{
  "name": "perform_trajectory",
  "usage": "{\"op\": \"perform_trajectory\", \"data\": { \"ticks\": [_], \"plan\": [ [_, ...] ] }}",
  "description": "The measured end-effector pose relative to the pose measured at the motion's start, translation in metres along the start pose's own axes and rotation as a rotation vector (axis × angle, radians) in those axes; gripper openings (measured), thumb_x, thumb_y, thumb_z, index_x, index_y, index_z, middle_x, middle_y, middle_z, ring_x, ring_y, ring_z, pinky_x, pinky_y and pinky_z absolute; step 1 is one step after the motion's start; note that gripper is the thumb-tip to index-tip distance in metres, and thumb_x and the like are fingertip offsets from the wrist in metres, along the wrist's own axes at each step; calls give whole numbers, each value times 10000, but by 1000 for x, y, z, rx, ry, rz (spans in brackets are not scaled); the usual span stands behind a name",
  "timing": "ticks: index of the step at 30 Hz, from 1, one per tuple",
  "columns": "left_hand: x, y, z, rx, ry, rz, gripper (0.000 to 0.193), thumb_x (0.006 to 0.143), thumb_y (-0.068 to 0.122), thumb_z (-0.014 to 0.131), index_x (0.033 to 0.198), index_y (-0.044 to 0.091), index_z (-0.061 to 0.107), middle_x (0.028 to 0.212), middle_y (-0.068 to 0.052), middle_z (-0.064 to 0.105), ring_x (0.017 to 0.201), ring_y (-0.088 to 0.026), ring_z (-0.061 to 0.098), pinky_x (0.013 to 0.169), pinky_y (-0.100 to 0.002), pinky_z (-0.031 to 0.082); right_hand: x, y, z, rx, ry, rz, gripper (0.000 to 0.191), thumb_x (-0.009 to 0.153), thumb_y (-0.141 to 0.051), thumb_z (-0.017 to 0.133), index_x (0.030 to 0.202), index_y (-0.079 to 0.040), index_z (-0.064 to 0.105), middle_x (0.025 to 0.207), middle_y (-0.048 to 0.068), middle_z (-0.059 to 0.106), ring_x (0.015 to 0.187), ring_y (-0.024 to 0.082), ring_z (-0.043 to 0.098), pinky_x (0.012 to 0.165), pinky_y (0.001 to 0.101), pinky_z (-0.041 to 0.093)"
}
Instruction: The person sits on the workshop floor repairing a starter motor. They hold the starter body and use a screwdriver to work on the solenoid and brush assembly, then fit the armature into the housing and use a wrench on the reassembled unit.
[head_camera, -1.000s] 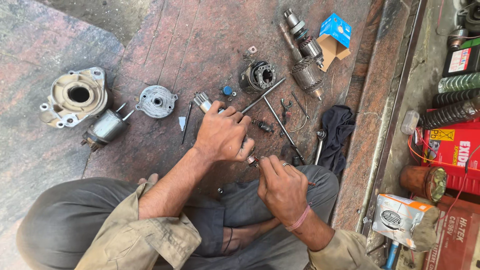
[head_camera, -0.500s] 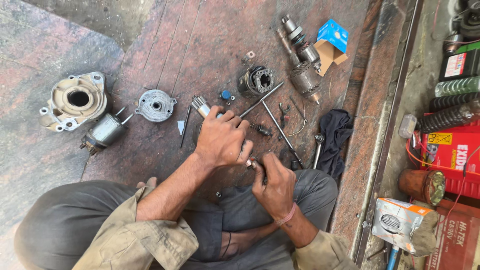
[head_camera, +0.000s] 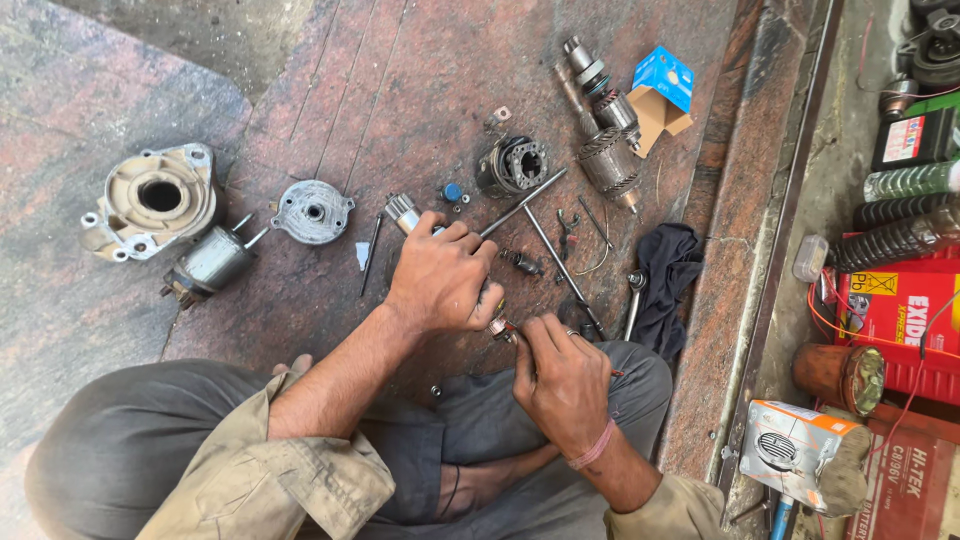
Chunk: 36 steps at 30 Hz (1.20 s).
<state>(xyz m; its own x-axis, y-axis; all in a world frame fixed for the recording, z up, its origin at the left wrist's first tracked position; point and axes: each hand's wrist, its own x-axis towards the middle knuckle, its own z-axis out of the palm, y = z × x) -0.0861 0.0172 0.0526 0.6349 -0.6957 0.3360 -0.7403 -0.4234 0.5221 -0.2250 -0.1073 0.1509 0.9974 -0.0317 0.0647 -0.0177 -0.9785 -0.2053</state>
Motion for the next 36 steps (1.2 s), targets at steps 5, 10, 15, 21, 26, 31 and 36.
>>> {"op": "perform_trajectory", "data": {
  "ticks": [5,10,15,21,26,31,36],
  "plan": [
    [1,2,0,-2,10,-10,371,734,417,638,808,58,693,815,-109,717,867,-271,658,945,-499,422,-1,-2,10,8,4,41,157,820,-58,701,926,-54,585,835,115,603,648,331,631,587,444,479],
    [0,3,1,-14,9,-18,355,743,394,631,808,51,696,811,-116,718,879,-275,658,964,-497,424,-4,0,20,132,84,46,153,830,12,654,938,-29,554,849,147,600,714,385,638,601,471,475],
    [0,4,0,6,45,0,375,746,393,629,853,43,713,804,-124,713,880,-273,658,971,-490,426,-5,2,28,167,95,109,160,825,8,663,913,-29,535,826,162,595,722,415,631,596,498,460],
    [-1,3,-2,-15,42,3,360,738,390,642,840,51,712,791,-118,711,858,-273,659,956,-486,433,-3,-3,31,232,136,188,147,842,-4,666,900,-36,534,818,160,619,702,421,627,580,491,461],
    [1,-1,-2,-26,79,47,375,719,390,648,861,49,711,796,-98,711,843,-263,659,929,-481,438,0,-1,18,159,88,126,129,862,-52,678,920,-55,563,843,143,624,725,391,642,600,479,476],
    [0,-2,-1,-13,41,41,393,726,415,655,862,51,716,775,-106,704,835,-256,661,912,-483,434,2,-2,2,-18,-58,40,140,863,-101,682,922,-62,561,842,112,599,726,331,655,624,457,499],
    [0,-1,-2,-6,34,28,423,716,411,640,898,40,727,804,-91,723,845,-248,661,924,-480,424,6,-3,-4,-5,-86,31,146,837,-82,685,923,-61,568,827,99,613,696,311,663,595,442,504]
  ]
}}
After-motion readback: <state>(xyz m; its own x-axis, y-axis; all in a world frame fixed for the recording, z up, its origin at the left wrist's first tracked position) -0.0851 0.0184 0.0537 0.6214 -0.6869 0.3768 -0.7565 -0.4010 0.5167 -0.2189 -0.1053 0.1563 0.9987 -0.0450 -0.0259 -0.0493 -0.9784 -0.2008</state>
